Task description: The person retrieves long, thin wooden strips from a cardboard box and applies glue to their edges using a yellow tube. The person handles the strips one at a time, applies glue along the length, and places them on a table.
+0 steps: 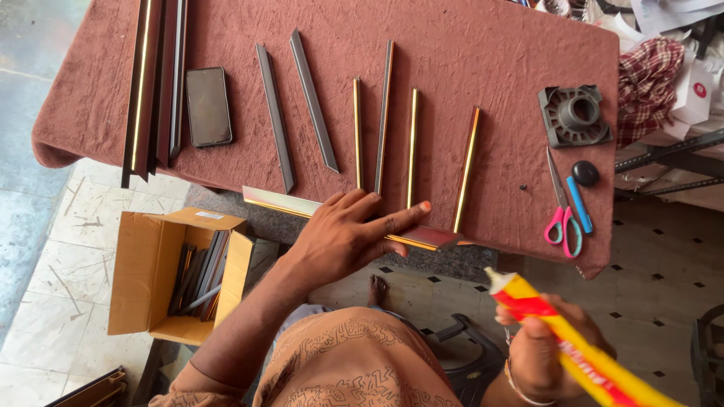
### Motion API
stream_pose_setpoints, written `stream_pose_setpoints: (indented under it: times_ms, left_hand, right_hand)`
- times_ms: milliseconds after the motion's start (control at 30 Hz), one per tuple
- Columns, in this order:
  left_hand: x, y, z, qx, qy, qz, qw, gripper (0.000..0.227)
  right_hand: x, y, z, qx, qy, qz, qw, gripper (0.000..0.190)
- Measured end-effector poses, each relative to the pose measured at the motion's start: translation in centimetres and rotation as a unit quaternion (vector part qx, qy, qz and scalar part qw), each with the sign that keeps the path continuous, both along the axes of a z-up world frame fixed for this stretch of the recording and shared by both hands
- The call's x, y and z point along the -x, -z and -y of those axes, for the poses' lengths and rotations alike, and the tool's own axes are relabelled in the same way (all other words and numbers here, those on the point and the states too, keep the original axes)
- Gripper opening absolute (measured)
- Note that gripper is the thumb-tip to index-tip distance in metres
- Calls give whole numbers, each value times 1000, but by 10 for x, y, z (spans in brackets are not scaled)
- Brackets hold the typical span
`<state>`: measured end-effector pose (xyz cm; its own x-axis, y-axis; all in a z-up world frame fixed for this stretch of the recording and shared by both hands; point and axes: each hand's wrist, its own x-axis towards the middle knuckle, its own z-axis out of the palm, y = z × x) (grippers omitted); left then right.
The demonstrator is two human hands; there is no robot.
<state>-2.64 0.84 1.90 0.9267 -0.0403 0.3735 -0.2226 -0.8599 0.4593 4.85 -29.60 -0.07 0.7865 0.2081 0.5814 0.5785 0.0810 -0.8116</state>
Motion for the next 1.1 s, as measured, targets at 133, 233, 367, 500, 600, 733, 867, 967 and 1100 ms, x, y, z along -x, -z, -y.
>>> stream_pose_setpoints:
  times_ms: [133, 233, 367, 500, 600, 733, 867, 967, 1100]
  left_hand:
    - [0, -3, 2, -1, 7, 7, 1000, 61]
    - [4, -5, 3, -17, 8, 23, 1000, 62]
    - [6, -6, 1, -13, 9, 26, 1000, 63]
    - [5, -5, 3, -48, 5, 30, 998, 63]
    - [4, -4, 4, -42, 15, 16, 999, 63]
    - [1, -4, 5, -38, 20, 24, 999, 65]
    - [0, -1, 7, -33, 24, 23, 999, 65]
    - [-1, 2, 8, -25, 22, 31, 999, 64]
    - [-3, 7, 10, -38, 18, 41, 998, 64]
  right_hand:
    - [-5, -22, -8, 165, -1, 201, 966, 16]
    - [-2, -26, -22, 164, 33, 234, 958, 21]
    - [6, -32, -30, 160, 6, 235, 959, 23]
    - [3, -37, -32, 191, 62, 302, 932, 20]
    - [1, -38, -30, 188, 32, 349, 917, 16]
    - [-1, -37, -28, 171, 47, 272, 946, 21]
    - [-5, -37, -23, 195, -52, 420, 885, 9]
    - [-4, -37, -24, 190, 17, 327, 926, 14]
    - [2, -36, -23, 192, 2, 347, 918, 16]
